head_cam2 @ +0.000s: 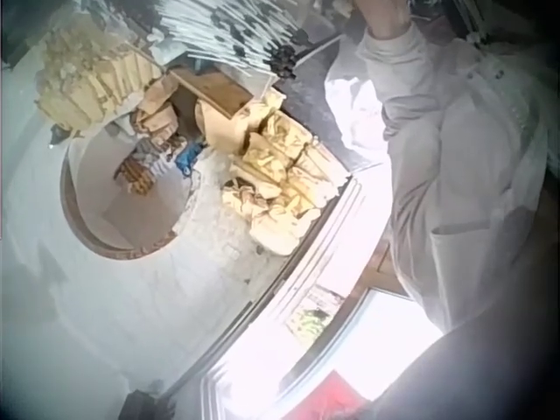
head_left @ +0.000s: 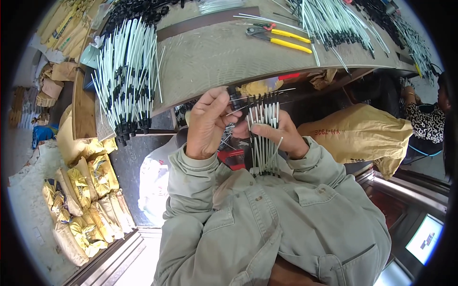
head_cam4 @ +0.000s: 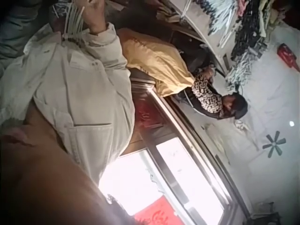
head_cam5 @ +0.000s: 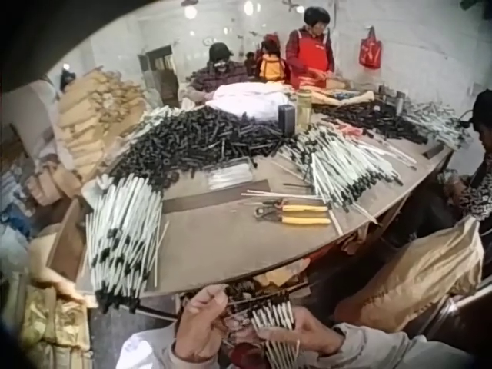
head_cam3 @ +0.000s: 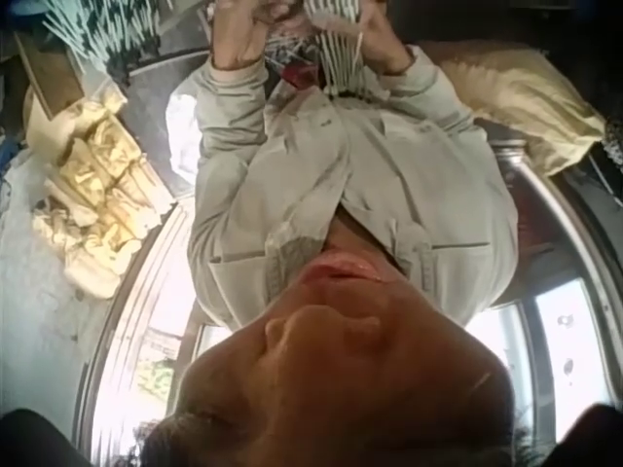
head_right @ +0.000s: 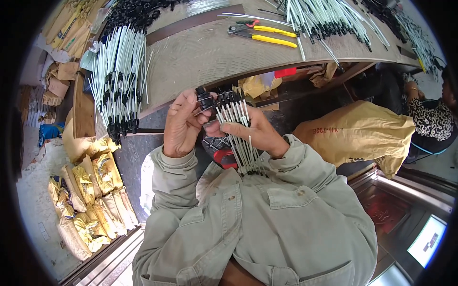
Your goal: Assembling electrical wire harnesses by grouping wires and inserting them into connector housings.
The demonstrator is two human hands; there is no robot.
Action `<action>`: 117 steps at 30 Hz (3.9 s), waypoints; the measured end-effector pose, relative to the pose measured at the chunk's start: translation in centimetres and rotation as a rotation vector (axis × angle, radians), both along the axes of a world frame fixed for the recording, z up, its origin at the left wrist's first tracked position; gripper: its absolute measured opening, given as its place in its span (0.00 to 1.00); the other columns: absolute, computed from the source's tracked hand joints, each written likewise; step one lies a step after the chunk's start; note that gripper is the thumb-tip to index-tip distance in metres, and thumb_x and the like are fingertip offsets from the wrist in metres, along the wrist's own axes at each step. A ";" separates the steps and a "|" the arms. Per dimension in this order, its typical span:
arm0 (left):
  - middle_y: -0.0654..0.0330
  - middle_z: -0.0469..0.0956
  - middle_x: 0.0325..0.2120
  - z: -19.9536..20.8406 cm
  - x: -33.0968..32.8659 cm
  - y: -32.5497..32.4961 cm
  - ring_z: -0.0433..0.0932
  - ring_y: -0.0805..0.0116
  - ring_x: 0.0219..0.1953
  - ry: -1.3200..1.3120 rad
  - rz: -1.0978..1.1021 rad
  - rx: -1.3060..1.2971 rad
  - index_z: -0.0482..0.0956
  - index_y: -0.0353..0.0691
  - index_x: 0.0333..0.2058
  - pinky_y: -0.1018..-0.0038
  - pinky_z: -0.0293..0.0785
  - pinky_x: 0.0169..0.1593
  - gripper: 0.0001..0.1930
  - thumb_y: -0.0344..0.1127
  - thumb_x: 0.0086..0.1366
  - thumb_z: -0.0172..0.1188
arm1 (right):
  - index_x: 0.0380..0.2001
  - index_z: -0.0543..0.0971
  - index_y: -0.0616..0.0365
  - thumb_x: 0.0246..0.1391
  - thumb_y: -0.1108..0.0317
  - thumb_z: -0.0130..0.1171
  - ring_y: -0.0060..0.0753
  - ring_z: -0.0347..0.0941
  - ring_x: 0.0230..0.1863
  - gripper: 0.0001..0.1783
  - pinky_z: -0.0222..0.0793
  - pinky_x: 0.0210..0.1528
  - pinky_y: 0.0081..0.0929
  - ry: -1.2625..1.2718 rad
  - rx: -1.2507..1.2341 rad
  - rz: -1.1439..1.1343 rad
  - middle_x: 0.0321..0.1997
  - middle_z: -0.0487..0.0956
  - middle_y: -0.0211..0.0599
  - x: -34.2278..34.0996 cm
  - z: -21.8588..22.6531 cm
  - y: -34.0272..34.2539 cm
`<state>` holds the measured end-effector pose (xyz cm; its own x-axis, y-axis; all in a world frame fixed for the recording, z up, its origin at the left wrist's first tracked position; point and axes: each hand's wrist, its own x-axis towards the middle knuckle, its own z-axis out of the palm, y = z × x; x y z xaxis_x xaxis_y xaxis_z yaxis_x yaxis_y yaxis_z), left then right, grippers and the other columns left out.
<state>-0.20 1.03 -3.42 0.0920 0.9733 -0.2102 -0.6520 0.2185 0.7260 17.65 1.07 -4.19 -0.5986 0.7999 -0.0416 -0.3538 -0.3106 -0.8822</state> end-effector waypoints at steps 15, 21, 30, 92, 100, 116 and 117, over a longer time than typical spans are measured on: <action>0.53 0.76 0.38 0.2 0.1 0.4 0.79 0.68 0.36 -0.070 -0.026 -0.031 0.70 0.31 0.44 0.80 0.79 0.38 0.15 0.36 0.64 0.50 | 0.41 0.72 0.69 0.54 0.68 0.53 0.35 0.76 0.40 0.15 0.72 0.45 0.29 -0.022 0.027 0.022 0.38 0.78 0.46 -0.1 -0.6 0.3; 0.52 0.75 0.40 -1.0 -0.1 0.3 0.78 0.70 0.36 -0.022 -0.018 -0.025 0.66 0.32 0.49 0.80 0.79 0.38 0.17 0.35 0.64 0.51 | 0.42 0.72 0.69 0.54 0.67 0.54 0.35 0.76 0.40 0.17 0.72 0.45 0.28 0.002 0.035 0.017 0.37 0.78 0.47 -0.4 -0.6 0.3; 0.55 0.77 0.37 -0.6 0.0 0.2 0.78 0.71 0.34 -0.007 -0.035 0.012 0.70 0.33 0.46 0.80 0.78 0.36 0.16 0.38 0.63 0.52 | 0.44 0.71 0.70 0.53 0.68 0.54 0.34 0.76 0.40 0.18 0.72 0.46 0.29 -0.027 0.019 0.031 0.38 0.78 0.46 -0.4 -0.5 0.0; 0.58 0.71 0.40 1.0 3.3 -3.8 0.70 0.77 0.39 0.417 0.228 0.213 0.66 0.29 0.52 0.83 0.68 0.41 0.24 0.20 0.55 0.57 | 0.45 0.71 0.61 0.50 0.71 0.58 0.15 0.67 0.39 0.17 0.65 0.42 0.18 -0.048 0.045 -0.046 0.39 0.74 0.27 0.4 -0.2 -1.0; 0.57 0.75 0.36 1.9 4.7 -3.8 0.72 0.77 0.34 0.381 0.371 0.227 0.69 0.30 0.49 0.86 0.70 0.30 0.21 0.20 0.55 0.57 | 0.43 0.71 0.61 0.51 0.71 0.56 0.15 0.66 0.38 0.15 0.64 0.41 0.17 -0.099 0.202 -0.042 0.39 0.74 0.26 0.5 -0.3 -1.2; 0.57 0.75 0.38 1.2 4.9 -4.0 0.72 0.74 0.38 0.215 0.351 0.239 0.67 0.26 0.49 0.80 0.67 0.44 0.18 0.30 0.62 0.52 | 0.50 0.61 0.61 0.51 0.73 0.55 0.25 0.66 0.49 0.24 0.60 0.53 0.24 0.197 0.243 -0.178 0.47 0.68 0.35 -0.3 -1.4 -1.1; 0.57 0.75 0.38 1.4 5.1 -4.1 0.72 0.74 0.38 0.159 0.335 0.237 0.67 0.25 0.49 0.79 0.67 0.45 0.18 0.30 0.63 0.52 | 0.47 0.61 0.62 0.52 0.74 0.51 0.30 0.65 0.50 0.19 0.60 0.54 0.28 0.325 0.133 -0.243 0.47 0.66 0.39 -0.7 -2.0 -1.0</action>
